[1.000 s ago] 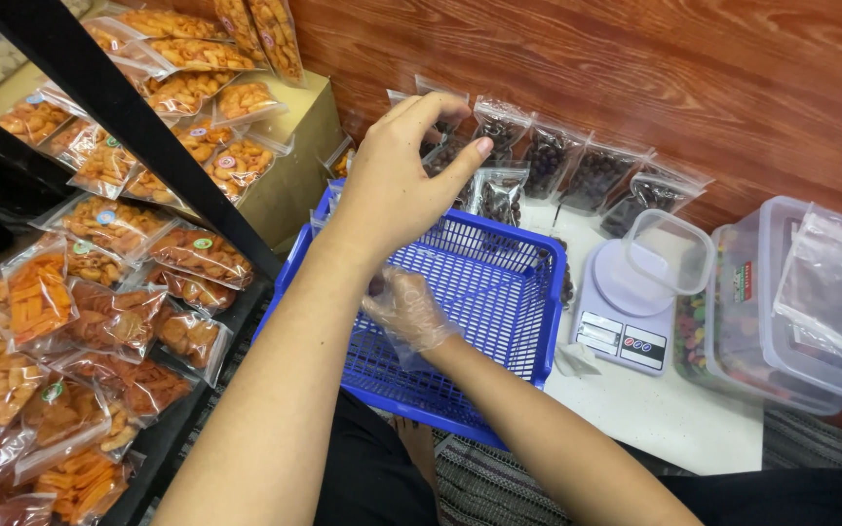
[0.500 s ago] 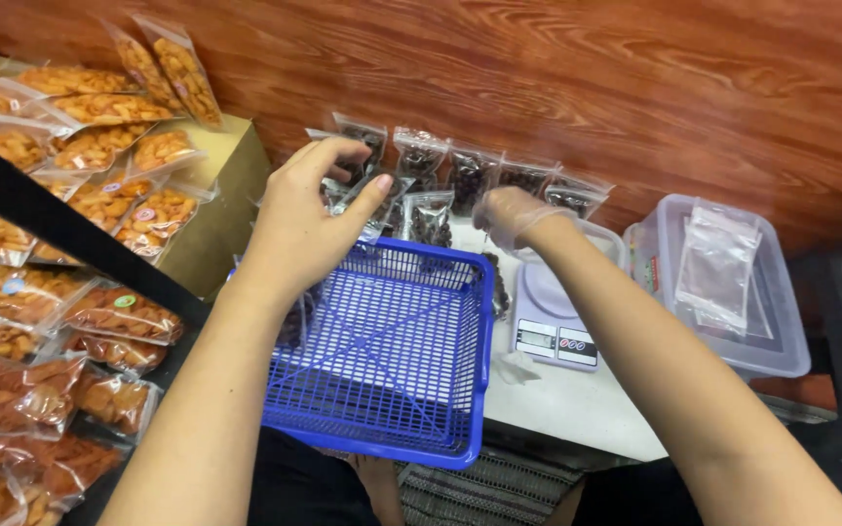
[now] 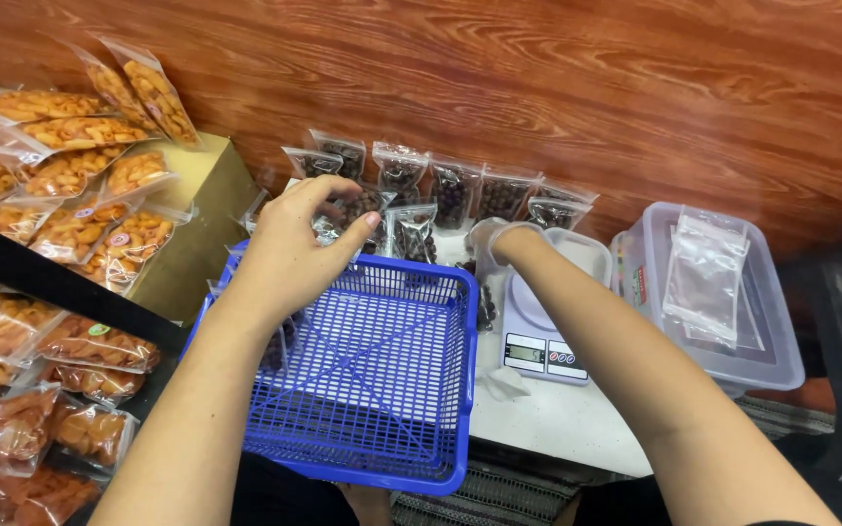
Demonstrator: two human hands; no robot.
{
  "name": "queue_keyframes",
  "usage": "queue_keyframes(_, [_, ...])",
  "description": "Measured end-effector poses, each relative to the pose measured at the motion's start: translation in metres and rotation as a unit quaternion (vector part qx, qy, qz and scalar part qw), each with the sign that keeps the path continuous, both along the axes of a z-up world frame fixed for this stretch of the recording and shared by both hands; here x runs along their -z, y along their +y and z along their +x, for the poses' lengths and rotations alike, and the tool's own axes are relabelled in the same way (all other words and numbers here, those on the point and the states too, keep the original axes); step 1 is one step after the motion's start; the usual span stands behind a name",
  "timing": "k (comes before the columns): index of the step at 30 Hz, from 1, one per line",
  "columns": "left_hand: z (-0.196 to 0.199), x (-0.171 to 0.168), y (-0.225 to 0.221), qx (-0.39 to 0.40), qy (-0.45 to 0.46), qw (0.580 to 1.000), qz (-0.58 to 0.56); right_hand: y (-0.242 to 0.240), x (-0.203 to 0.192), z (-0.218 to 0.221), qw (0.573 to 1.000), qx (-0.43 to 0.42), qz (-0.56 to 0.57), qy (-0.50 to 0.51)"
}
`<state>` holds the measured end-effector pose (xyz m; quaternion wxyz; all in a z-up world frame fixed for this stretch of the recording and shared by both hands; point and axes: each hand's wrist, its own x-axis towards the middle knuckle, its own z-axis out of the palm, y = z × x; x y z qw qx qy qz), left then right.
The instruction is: Inspecting, weighing, and organizing small plastic bags of food items into a blue basket.
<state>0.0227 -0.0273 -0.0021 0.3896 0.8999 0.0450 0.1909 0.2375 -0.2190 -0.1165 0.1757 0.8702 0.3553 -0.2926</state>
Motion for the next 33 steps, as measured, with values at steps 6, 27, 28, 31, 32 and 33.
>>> queue_keyframes(6, [0.001, 0.000, -0.001, 0.002, 0.003, 1.000, -0.009, -0.014, 0.054, 0.029, 0.994, 0.031, 0.099, -0.038])
queue_keyframes(27, [0.011, 0.013, -0.116, 0.171, 0.025, 0.947, -0.269, -0.113, -0.150, -0.108, 0.622, 0.213, 0.728, 0.194])
queue_keyframes(28, [0.011, 0.014, -0.117, 0.175, 0.025, 0.947, -0.269, -0.116, -0.143, -0.109, 0.621, 0.215, 0.729, 0.191])
queue_keyframes(31, [0.011, 0.011, -0.123, 0.203, 0.009, 0.952, -0.230, -0.128, -0.118, -0.114, 0.619, 0.215, 0.723, 0.217])
queue_keyframes(32, [0.006, 0.004, -0.125, 0.203, 0.026, 0.955, -0.216, -0.131, -0.107, -0.116, 0.622, 0.250, 0.704, 0.234])
queue_keyframes(33, [0.002, -0.002, -0.126, 0.202, 0.043, 0.957, -0.202, -0.133, -0.095, -0.119, 0.624, 0.285, 0.683, 0.250])
